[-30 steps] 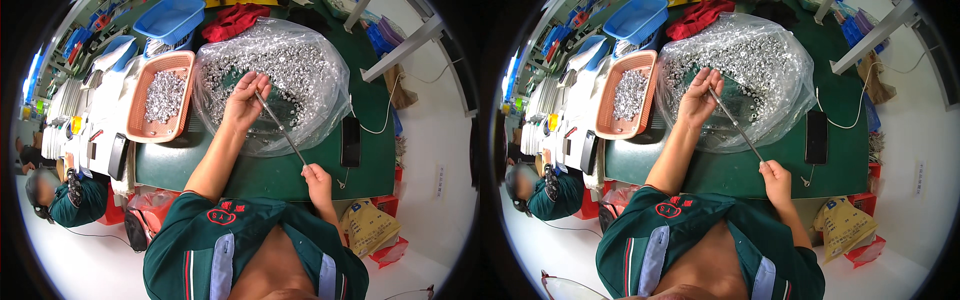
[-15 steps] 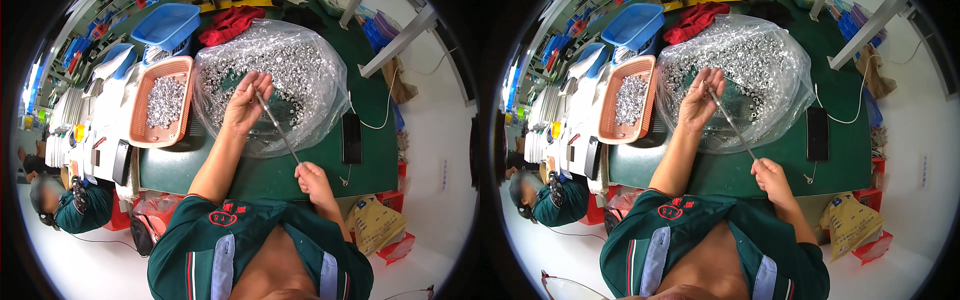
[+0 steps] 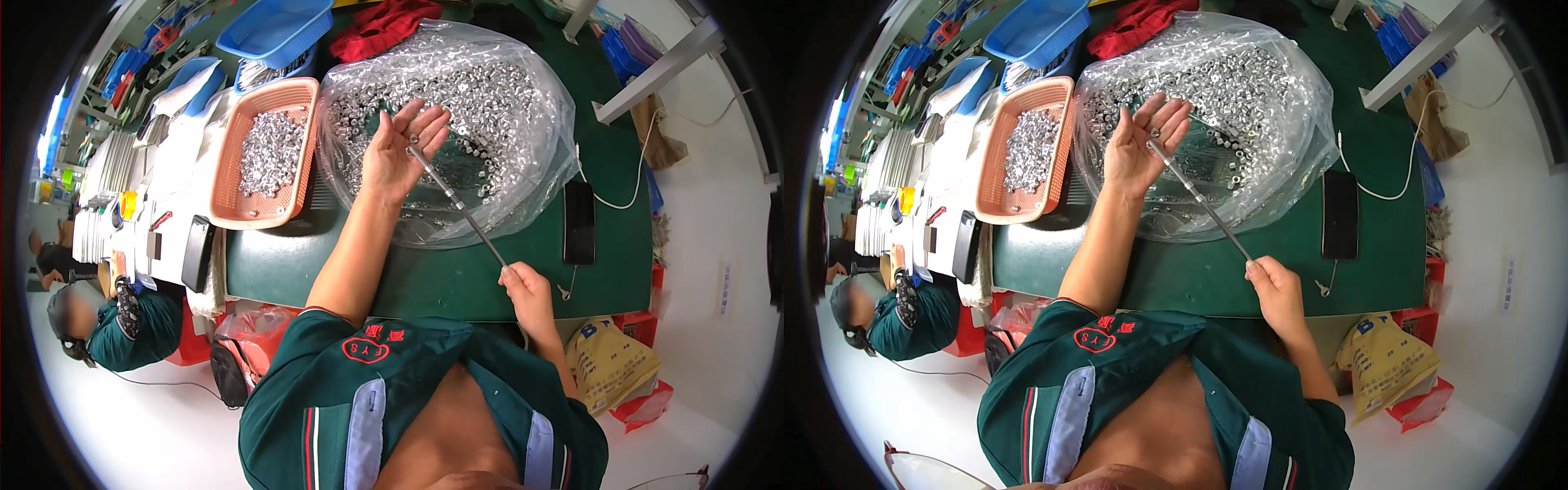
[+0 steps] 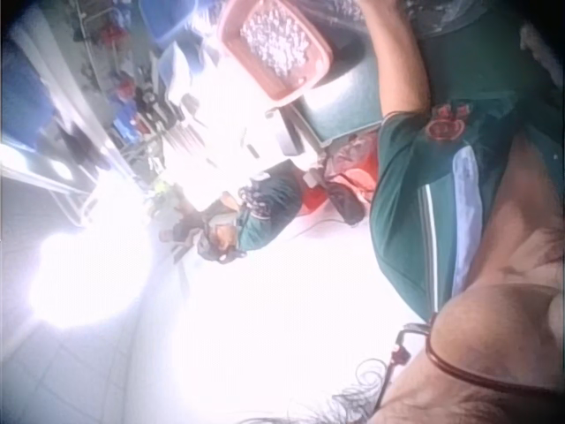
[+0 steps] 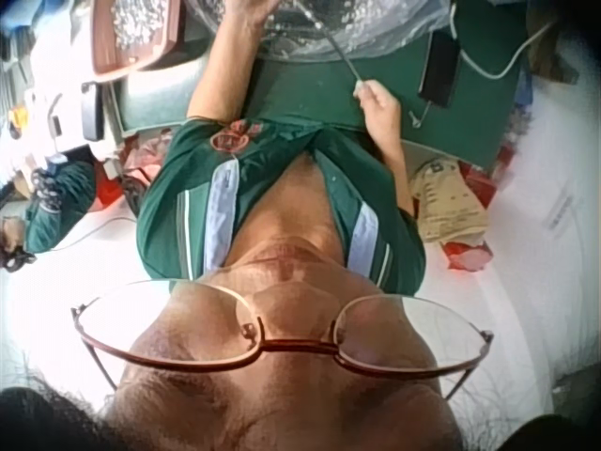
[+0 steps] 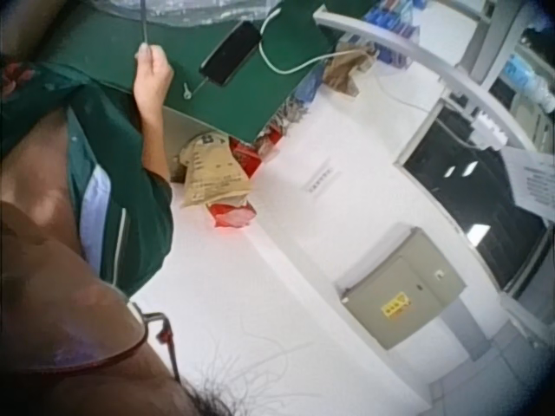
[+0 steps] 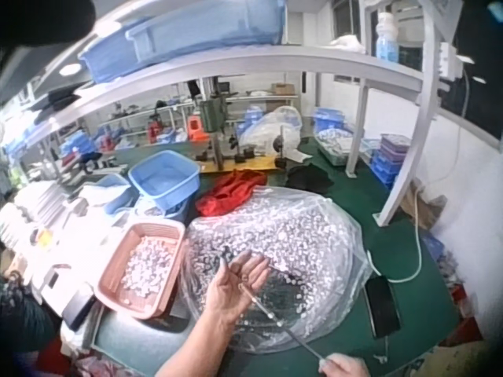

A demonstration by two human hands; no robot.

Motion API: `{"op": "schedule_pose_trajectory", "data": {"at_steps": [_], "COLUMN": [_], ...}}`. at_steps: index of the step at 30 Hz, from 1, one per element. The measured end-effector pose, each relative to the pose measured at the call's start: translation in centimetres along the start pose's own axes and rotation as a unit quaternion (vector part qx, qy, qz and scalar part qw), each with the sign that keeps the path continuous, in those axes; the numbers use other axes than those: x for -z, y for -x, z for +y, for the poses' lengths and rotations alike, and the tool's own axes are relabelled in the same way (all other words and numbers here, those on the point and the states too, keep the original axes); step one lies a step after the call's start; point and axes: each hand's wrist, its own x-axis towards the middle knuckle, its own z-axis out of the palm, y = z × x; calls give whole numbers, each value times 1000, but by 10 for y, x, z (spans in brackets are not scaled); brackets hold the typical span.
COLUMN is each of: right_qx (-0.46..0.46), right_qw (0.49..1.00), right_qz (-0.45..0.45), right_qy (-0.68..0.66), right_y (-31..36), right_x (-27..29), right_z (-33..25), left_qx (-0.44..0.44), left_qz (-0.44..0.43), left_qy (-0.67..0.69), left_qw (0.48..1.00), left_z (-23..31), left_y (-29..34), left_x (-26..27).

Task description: The person uses a long metal rod to pick up small silver cylindrical components from a large plastic bag and threads them onto the rod. The person repeats this action continuously, accumulating a stack of components on the rod. Another person is visible in the background working at a separate station.

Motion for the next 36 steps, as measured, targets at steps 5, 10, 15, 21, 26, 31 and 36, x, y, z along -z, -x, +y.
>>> {"op": "schedule_pose_trajectory", "data": {"at_steps": [5,10,15,21,26,31,36], "right_qx": [58,62,87,100,164,112,96], "right_qw": [993,983,966,952,928,962,980], "right_qz": [32,58,89,101,135,108,108], "right_qy": [95,165,228,272,305,224,139], "right_y": [-2,2,5,7,4,-6,-11], "right_x": [2,5,2,5,2,-6,-10], "right_z": [-6,-11,-21,-23,-27,-12,0], "left_qx": [-12,-9,-10,-6,14,57,51], "left_qz": [0,45,43,32,85,47,46], "left_qy": [-59,-141,-288,-295,-50,82,70], "left_qw": [998,989,957,955,995,994,995], "left_z": [1,0,-8,-11,-9,-7,-13], "left_y": [-1,0,1,2,-2,-5,4], "left_x": [9,0,-3,2,12,25,9]}}
